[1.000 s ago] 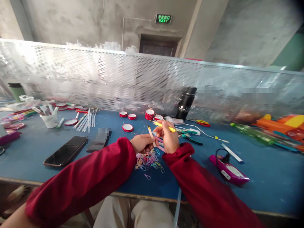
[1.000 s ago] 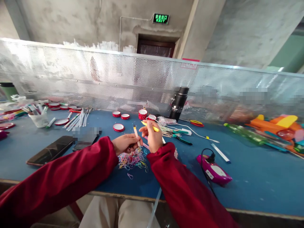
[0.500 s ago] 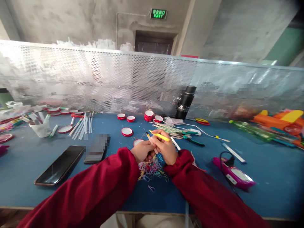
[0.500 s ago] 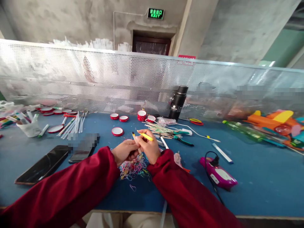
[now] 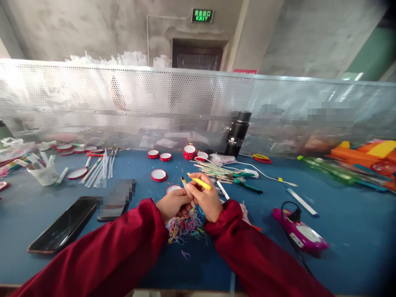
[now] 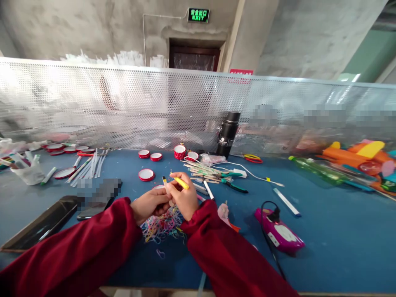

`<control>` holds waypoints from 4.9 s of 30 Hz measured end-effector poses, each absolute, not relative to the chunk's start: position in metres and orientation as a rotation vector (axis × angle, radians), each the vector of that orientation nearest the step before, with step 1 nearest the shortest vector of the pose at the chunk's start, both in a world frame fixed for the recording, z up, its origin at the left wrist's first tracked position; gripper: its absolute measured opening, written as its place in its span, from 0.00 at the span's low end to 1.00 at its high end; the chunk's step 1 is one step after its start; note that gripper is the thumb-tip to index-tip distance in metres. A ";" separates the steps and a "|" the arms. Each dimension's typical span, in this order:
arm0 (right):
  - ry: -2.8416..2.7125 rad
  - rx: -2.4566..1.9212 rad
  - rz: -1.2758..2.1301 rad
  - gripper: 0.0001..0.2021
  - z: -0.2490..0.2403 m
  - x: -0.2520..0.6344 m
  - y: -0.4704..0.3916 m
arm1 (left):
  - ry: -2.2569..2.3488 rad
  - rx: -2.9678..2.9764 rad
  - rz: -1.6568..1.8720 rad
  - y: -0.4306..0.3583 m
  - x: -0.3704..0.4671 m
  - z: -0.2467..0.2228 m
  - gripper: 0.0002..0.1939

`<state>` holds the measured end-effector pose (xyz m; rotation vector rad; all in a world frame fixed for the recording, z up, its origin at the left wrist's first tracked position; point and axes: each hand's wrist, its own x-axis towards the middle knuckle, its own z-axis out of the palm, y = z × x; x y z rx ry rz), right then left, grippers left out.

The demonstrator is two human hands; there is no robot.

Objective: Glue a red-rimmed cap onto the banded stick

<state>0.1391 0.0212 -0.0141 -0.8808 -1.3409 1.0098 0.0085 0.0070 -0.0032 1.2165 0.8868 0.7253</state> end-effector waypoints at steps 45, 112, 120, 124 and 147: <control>-1.188 -0.797 0.775 0.06 0.004 0.160 0.024 | 0.902 1.237 0.690 0.004 0.005 0.000 0.11; -1.281 -0.861 0.769 0.08 0.005 0.157 0.022 | 0.821 1.267 0.680 -0.004 0.004 0.002 0.14; -1.278 -0.874 0.761 0.08 0.007 0.157 0.021 | 0.830 1.267 0.680 -0.005 0.005 0.003 0.14; -1.276 -0.867 0.756 0.07 0.007 0.157 0.022 | 0.849 1.270 0.676 -0.006 0.005 0.005 0.14; -1.255 -0.885 0.752 0.07 0.008 0.158 0.021 | 0.849 1.265 0.677 -0.006 0.006 0.005 0.14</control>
